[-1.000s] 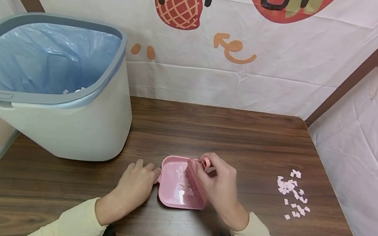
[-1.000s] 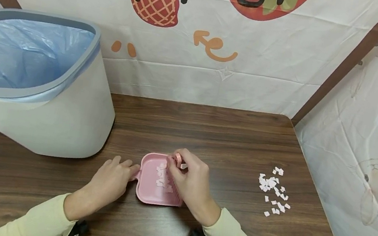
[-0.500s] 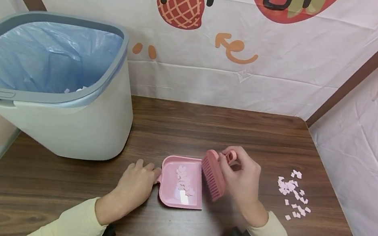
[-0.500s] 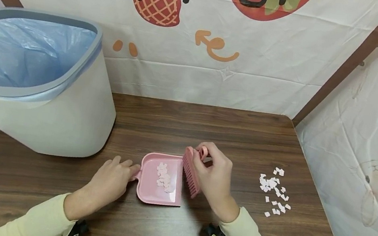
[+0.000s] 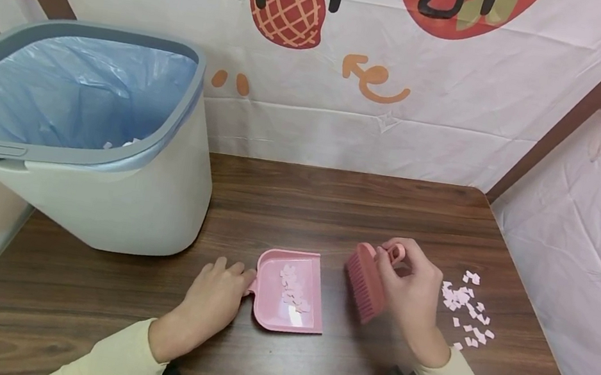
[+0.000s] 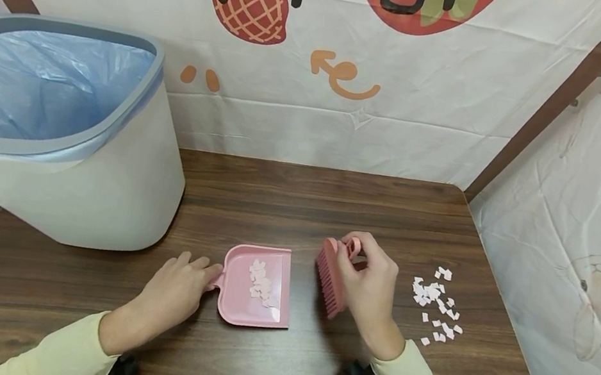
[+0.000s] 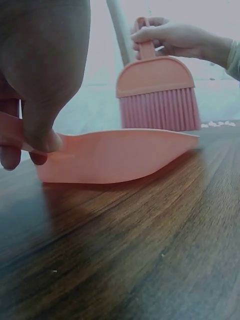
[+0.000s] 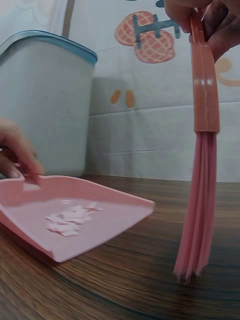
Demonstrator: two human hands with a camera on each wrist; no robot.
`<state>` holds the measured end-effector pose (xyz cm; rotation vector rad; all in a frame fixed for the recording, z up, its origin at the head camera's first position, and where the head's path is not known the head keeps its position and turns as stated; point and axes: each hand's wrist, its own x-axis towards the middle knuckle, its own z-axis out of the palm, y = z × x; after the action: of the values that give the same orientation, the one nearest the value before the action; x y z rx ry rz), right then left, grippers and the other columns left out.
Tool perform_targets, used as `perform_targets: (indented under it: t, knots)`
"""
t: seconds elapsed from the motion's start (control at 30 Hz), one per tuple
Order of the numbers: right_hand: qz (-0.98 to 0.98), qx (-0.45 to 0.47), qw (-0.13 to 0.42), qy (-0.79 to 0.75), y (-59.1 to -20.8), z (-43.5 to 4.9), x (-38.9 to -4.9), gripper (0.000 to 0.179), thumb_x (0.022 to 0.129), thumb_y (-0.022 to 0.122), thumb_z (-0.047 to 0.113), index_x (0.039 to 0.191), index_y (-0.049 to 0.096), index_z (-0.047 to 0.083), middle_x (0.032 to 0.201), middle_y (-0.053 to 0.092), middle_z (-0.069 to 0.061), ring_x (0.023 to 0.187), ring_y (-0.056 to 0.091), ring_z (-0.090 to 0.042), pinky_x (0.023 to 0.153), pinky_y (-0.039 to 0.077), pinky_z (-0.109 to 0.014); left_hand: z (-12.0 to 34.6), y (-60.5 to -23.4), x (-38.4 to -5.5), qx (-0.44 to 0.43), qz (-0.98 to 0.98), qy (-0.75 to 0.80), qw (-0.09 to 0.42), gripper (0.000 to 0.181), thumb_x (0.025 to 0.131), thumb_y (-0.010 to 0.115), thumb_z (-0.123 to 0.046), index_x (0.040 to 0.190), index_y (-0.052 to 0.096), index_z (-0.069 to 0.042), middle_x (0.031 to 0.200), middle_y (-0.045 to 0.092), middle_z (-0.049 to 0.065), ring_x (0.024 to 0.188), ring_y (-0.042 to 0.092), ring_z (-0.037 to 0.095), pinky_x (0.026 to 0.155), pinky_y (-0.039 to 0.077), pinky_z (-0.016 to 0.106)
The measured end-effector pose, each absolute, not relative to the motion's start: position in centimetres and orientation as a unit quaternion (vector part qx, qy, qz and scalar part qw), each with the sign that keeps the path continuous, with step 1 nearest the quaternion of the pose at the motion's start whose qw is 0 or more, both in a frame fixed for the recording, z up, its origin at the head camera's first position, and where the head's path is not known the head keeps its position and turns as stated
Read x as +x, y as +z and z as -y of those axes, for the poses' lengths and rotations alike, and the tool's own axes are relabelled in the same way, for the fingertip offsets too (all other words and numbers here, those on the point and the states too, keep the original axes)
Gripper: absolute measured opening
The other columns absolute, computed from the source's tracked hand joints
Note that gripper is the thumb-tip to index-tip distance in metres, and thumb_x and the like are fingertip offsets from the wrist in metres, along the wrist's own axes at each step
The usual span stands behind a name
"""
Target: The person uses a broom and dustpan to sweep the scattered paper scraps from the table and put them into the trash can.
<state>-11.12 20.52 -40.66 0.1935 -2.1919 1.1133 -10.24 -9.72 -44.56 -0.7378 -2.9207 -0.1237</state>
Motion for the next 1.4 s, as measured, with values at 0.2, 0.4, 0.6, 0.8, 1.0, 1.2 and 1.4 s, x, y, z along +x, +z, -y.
perform_targets:
  t: [0.2, 0.4, 0.6, 0.8, 1.0, 1.2, 1.4]
  knots:
    - [0.838, 0.056, 0.343, 0.421, -40.6, -22.4, -10.9, 0.013, 0.084, 0.076, -0.006, 0.092, 0.070, 0.003, 0.078, 0.071, -0.005, 0.071, 0.059, 0.006, 0.058, 0.049, -0.009, 10.1, -44.8, -10.2, -0.246, 0.965, -0.064, 0.060, 0.017, 0.089, 0.077, -0.008, 0.105, 0.073, -0.008, 0.082, 0.063, 0.008, 0.078, 0.058, 0.033, 0.063, 0.048, 0.042]
    - [0.843, 0.029, 0.357, 0.402, -40.5, -24.5, -10.7, 0.010, 0.086, 0.075, -0.004, 0.093, 0.070, 0.000, 0.078, 0.071, -0.007, 0.073, 0.060, 0.011, 0.059, 0.046, -0.006, 10.3, -45.1, -10.1, -0.253, 0.962, -0.079, 0.069, 0.019, 0.087, 0.079, -0.011, 0.104, 0.071, -0.006, 0.081, 0.062, 0.008, 0.077, 0.057, 0.031, 0.062, 0.047, 0.041]
    - [0.850, 0.004, 0.364, 0.379, -40.6, -26.1, -9.9, 0.007, 0.087, 0.075, -0.003, 0.091, 0.071, 0.002, 0.078, 0.071, -0.006, 0.076, 0.059, 0.016, 0.060, 0.044, -0.004, 10.3, -45.3, -10.0, -0.251, 0.962, -0.086, 0.067, 0.019, 0.087, 0.080, -0.011, 0.102, 0.070, -0.005, 0.080, 0.061, 0.006, 0.076, 0.054, 0.029, 0.062, 0.045, 0.039]
    - [0.854, -0.015, 0.360, 0.375, -41.0, -27.0, -9.5, 0.007, 0.087, 0.075, -0.003, 0.090, 0.070, 0.001, 0.076, 0.069, -0.006, 0.073, 0.058, 0.017, 0.059, 0.045, -0.004, 10.4, -45.6, -9.9, -0.250, 0.961, -0.088, 0.078, 0.019, 0.087, 0.079, -0.013, 0.101, 0.069, -0.005, 0.081, 0.061, 0.007, 0.076, 0.055, 0.030, 0.062, 0.045, 0.040]
    - [0.862, -0.020, 0.350, 0.367, -41.0, -27.2, -9.5, 0.007, 0.088, 0.074, -0.003, 0.090, 0.069, 0.001, 0.076, 0.068, -0.006, 0.072, 0.059, 0.014, 0.058, 0.045, -0.004, 10.5, -45.9, -9.8, -0.248, 0.962, -0.090, 0.072, 0.020, 0.090, 0.077, -0.015, 0.103, 0.066, -0.004, 0.083, 0.060, 0.009, 0.078, 0.055, 0.031, 0.066, 0.045, 0.042]
    - [0.862, -0.018, 0.347, 0.368, -41.1, -27.0, -9.6, 0.007, 0.088, 0.075, -0.003, 0.089, 0.069, 0.001, 0.075, 0.066, -0.006, 0.071, 0.060, 0.013, 0.058, 0.046, -0.005, 10.5, -46.4, -9.9, -0.248, 0.961, -0.095, 0.075, 0.019, 0.093, 0.074, -0.013, 0.106, 0.064, -0.004, 0.083, 0.057, 0.009, 0.082, 0.052, 0.031, 0.070, 0.043, 0.043]
    - [0.862, -0.017, 0.347, 0.369, -41.1, -26.9, -9.7, 0.007, 0.088, 0.074, -0.003, 0.089, 0.069, 0.001, 0.074, 0.066, -0.005, 0.071, 0.059, 0.016, 0.058, 0.046, -0.005, 10.6, -46.7, -9.9, -0.246, 0.961, -0.096, 0.078, 0.020, 0.092, 0.074, -0.012, 0.108, 0.064, -0.004, 0.084, 0.056, 0.010, 0.083, 0.052, 0.032, 0.070, 0.041, 0.042]
